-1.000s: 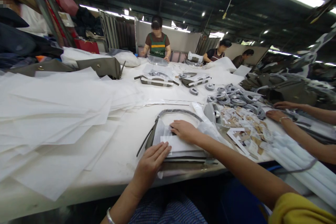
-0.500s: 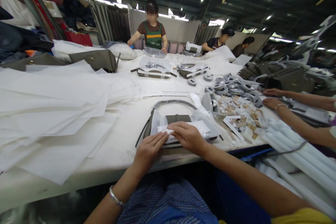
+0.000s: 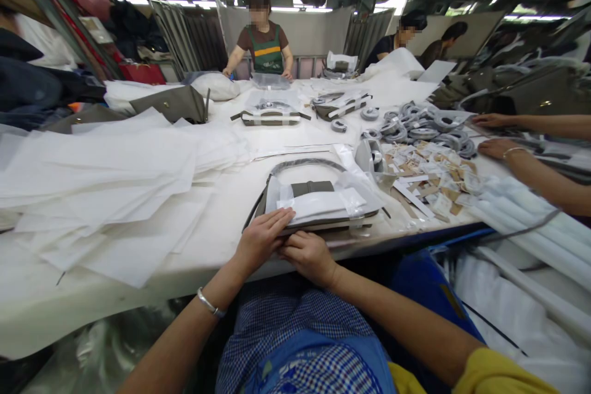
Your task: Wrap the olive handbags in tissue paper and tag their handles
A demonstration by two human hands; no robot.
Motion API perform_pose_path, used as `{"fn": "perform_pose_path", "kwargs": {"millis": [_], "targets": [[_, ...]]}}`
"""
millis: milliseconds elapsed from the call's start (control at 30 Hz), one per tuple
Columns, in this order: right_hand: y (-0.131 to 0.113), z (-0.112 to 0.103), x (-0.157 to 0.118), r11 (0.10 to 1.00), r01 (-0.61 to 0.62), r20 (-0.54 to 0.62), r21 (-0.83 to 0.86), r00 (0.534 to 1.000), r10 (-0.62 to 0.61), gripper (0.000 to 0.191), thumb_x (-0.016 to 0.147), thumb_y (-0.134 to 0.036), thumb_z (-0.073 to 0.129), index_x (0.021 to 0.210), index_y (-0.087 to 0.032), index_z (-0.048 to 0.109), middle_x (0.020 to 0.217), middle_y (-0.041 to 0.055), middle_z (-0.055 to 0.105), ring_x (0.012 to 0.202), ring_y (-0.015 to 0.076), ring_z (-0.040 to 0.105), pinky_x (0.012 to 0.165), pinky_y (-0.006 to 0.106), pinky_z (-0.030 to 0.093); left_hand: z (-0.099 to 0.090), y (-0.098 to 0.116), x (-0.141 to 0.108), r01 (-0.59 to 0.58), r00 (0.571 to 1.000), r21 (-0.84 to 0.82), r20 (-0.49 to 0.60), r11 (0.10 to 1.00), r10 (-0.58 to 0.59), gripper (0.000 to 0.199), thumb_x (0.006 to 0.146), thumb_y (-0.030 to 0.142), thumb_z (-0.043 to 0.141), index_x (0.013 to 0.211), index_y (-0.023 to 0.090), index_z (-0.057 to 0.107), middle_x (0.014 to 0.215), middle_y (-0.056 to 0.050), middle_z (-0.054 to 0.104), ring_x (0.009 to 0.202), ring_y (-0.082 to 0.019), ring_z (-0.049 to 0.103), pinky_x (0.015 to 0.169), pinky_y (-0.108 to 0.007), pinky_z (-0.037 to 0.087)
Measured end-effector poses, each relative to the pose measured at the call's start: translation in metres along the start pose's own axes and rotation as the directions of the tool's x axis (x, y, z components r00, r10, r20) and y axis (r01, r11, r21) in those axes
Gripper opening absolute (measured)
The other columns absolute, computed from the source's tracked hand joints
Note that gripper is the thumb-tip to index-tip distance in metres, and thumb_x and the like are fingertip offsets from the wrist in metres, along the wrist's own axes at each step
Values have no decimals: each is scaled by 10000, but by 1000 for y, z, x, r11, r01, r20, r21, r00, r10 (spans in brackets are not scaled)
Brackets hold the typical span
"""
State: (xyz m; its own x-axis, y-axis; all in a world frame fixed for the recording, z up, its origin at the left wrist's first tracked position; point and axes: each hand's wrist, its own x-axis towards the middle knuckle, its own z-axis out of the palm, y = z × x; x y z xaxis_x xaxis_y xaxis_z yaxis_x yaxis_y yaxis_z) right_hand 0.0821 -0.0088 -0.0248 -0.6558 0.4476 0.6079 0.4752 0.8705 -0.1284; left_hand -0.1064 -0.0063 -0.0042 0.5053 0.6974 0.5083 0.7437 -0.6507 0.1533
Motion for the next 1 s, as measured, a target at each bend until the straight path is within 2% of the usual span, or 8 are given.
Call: {"fn": "perform_pose_path", "kwargs": {"millis": [133, 367, 500, 633, 733, 833, 900, 1000], "targets": [[-4, -4, -2, 1000, 1, -19, 24, 1000, 0, 227, 959, -295, 584, 788, -213, 708, 735, 17, 634, 745, 165, 520, 670, 315, 358, -1, 0, 0, -27, 1000, 22, -9, 999, 27, 655, 880, 146, 617, 1485, 185, 369, 1473, -76, 499, 1374, -216, 445, 1129, -377, 416], [-22, -17, -35, 977, 143, -5, 158, 990, -144, 175, 933, -266, 623, 779, -193, 659, 688, -4, 620, 667, 146, 503, 620, 310, 340, 2, -1, 3, 5, 1000, 44, -26, 999, -4, 636, 899, 200, 629, 1481, 203, 375, 1454, -73, 521, 1354, -221, 470, 1111, -406, 444], [-21, -28, -42, 958, 151, -1, 243, 988, -156, 105, 945, -262, 613, 883, -198, 669, 754, -11, 692, 703, 133, 580, 742, 310, 431, 5, -2, 6, 38, 998, 42, -57, 998, -36, 616, 883, 172, 642, 1456, 203, 419, 1418, -71, 560, 1316, -220, 512, 1097, -409, 459], [-2, -52, -24, 940, 72, -30, 334, 997, -66, 408, 951, -462, 565, 1224, -165, 618, 951, 69, 739, 864, 179, 651, 867, 345, 494, 8, -4, 5, 32, 998, 45, -62, 998, -29, 608, 880, 160, 645, 1447, 189, 429, 1427, -74, 551, 1321, -215, 505, 1098, -398, 458], [28, -68, 12, 947, -102, -101, 306, 985, 138, 286, 983, -342, 530, 1211, -208, 640, 1038, 74, 734, 948, 182, 659, 884, 323, 509, 10, -5, 3, 18, 997, 49, -74, 999, -15, 608, 882, 167, 645, 1448, 186, 424, 1426, -73, 552, 1322, -215, 504, 1095, -398, 461], [74, -67, 68, 921, -349, 7, 174, 935, 354, 236, 976, -280, 529, 1148, -208, 673, 1112, 76, 721, 1052, 186, 650, 958, 313, 483, 10, -6, 3, 18, 998, 68, -69, 998, -13, 593, 890, 185, 640, 1444, 185, 427, 1430, -67, 548, 1318, -220, 506, 1086, -402, 467], [106, -54, 107, 853, -522, 265, -15, 820, 507, 314, 980, -316, 518, 1235, -174, 632, 1207, 102, 690, 1124, 199, 630, 989, 308, 463, 10, -6, 4, 25, 998, 85, -67, 996, -19, 574, 899, 185, 625, 1440, 186, 433, 1434, -60, 544, 1313, -225, 512, 1077, -404, 476], [139, -28, 153, 786, -596, 430, -167, 673, 602, 392, 912, -413, 609, 1084, -74, 709, 1101, 197, 717, 1074, 294, 662, 933, 356, 496, 11, -4, 4, 16, 997, 129, -82, 992, -6, 527, 919, 157, 565, 1432, 180, 444, 1424, -48, 554, 1292, -225, 533, 1045, -401, 502]]}}
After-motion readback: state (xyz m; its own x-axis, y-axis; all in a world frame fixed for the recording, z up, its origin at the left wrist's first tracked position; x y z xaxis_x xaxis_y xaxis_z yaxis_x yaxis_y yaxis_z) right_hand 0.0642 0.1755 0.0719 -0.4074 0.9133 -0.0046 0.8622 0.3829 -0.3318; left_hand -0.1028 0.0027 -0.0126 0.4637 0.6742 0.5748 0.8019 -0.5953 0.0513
